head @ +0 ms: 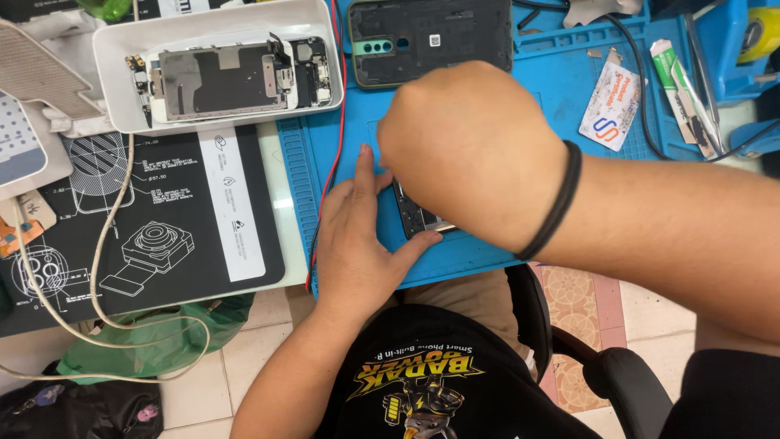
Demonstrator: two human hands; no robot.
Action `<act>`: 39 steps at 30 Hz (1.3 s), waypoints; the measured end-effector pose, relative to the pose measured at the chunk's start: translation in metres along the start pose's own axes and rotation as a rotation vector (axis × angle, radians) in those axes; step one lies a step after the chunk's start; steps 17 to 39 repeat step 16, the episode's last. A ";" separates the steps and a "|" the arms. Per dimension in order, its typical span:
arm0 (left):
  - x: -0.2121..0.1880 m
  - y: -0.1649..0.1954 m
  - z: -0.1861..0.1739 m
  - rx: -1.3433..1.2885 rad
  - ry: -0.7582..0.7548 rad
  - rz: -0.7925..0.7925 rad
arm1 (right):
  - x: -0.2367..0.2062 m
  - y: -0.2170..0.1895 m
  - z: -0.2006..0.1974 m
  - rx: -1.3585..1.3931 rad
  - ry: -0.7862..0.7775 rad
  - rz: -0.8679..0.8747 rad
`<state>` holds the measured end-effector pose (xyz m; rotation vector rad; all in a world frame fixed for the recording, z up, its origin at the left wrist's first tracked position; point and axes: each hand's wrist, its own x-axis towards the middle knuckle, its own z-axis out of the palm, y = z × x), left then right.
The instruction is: The person repairs a disassembled smartphone on a blue work mat. They use a blue electric screwdriver to unscrew and re-tighten screws on the phone's midframe, handle small components by hand, and use tweezers to work on parts inside the phone body.
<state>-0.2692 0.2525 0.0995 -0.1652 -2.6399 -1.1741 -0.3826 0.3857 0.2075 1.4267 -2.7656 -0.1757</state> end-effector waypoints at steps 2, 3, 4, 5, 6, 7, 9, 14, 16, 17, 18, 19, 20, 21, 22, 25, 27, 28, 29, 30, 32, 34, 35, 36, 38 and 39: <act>0.000 0.000 0.000 0.001 -0.009 -0.001 | 0.004 -0.001 -0.004 -0.033 0.025 -0.046; 0.000 0.000 0.001 0.002 -0.009 -0.001 | 0.005 -0.002 -0.006 -0.039 0.094 -0.087; 0.000 0.000 0.001 0.007 -0.008 -0.004 | 0.006 -0.002 -0.008 -0.045 0.165 -0.130; 0.000 -0.001 0.002 0.011 -0.008 -0.008 | 0.006 -0.002 -0.011 0.021 0.231 -0.178; -0.001 -0.001 0.002 0.016 -0.007 -0.015 | 0.004 -0.001 -0.014 0.089 0.298 -0.227; -0.002 -0.002 0.001 0.005 -0.003 -0.015 | 0.004 0.000 -0.016 0.158 0.366 -0.274; -0.002 -0.002 0.001 -0.016 0.000 -0.003 | 0.006 -0.001 -0.017 0.045 -0.059 -0.100; 0.000 0.000 0.002 0.014 -0.005 -0.018 | 0.004 0.007 -0.014 0.061 -0.113 -0.056; -0.001 0.000 0.003 -0.008 -0.008 -0.026 | -0.003 0.008 -0.010 0.044 0.086 -0.137; -0.001 0.000 0.003 -0.008 -0.008 -0.026 | -0.003 0.008 -0.010 0.044 0.086 -0.137; -0.001 0.000 0.003 -0.008 -0.008 -0.026 | -0.003 0.008 -0.010 0.044 0.086 -0.137; -0.001 0.000 0.003 -0.008 -0.008 -0.026 | -0.003 0.008 -0.010 0.044 0.086 -0.137; -0.001 0.000 0.003 -0.008 -0.008 -0.026 | -0.003 0.008 -0.010 0.044 0.086 -0.137; -0.001 0.000 0.003 -0.008 -0.008 -0.026 | -0.003 0.008 -0.010 0.044 0.086 -0.137; -0.001 0.000 0.003 -0.008 -0.008 -0.026 | -0.003 0.008 -0.010 0.044 0.086 -0.137; -0.001 0.000 0.003 -0.008 -0.008 -0.026 | -0.003 0.008 -0.010 0.044 0.086 -0.137; -0.001 0.000 0.003 -0.008 -0.008 -0.026 | -0.003 0.008 -0.010 0.044 0.086 -0.137; -0.001 0.000 0.003 -0.008 -0.008 -0.026 | -0.003 0.008 -0.010 0.044 0.086 -0.137; -0.001 0.000 0.003 -0.008 -0.008 -0.026 | -0.003 0.008 -0.010 0.044 0.086 -0.137; -0.001 0.000 0.003 -0.008 -0.008 -0.026 | -0.003 0.008 -0.010 0.044 0.086 -0.137; -0.001 0.000 0.003 -0.008 -0.008 -0.026 | -0.003 0.008 -0.010 0.044 0.086 -0.137; -0.001 0.000 0.003 -0.008 -0.008 -0.026 | -0.003 0.008 -0.010 0.044 0.086 -0.137; -0.001 0.000 0.003 -0.008 -0.008 -0.026 | -0.003 0.008 -0.010 0.044 0.086 -0.137; -0.001 0.000 0.003 -0.008 -0.008 -0.026 | -0.003 0.008 -0.010 0.044 0.086 -0.137; -0.001 0.000 0.003 -0.008 -0.008 -0.026 | -0.003 0.008 -0.010 0.044 0.086 -0.137; -0.001 0.000 0.003 -0.008 -0.008 -0.026 | -0.003 0.008 -0.010 0.044 0.086 -0.137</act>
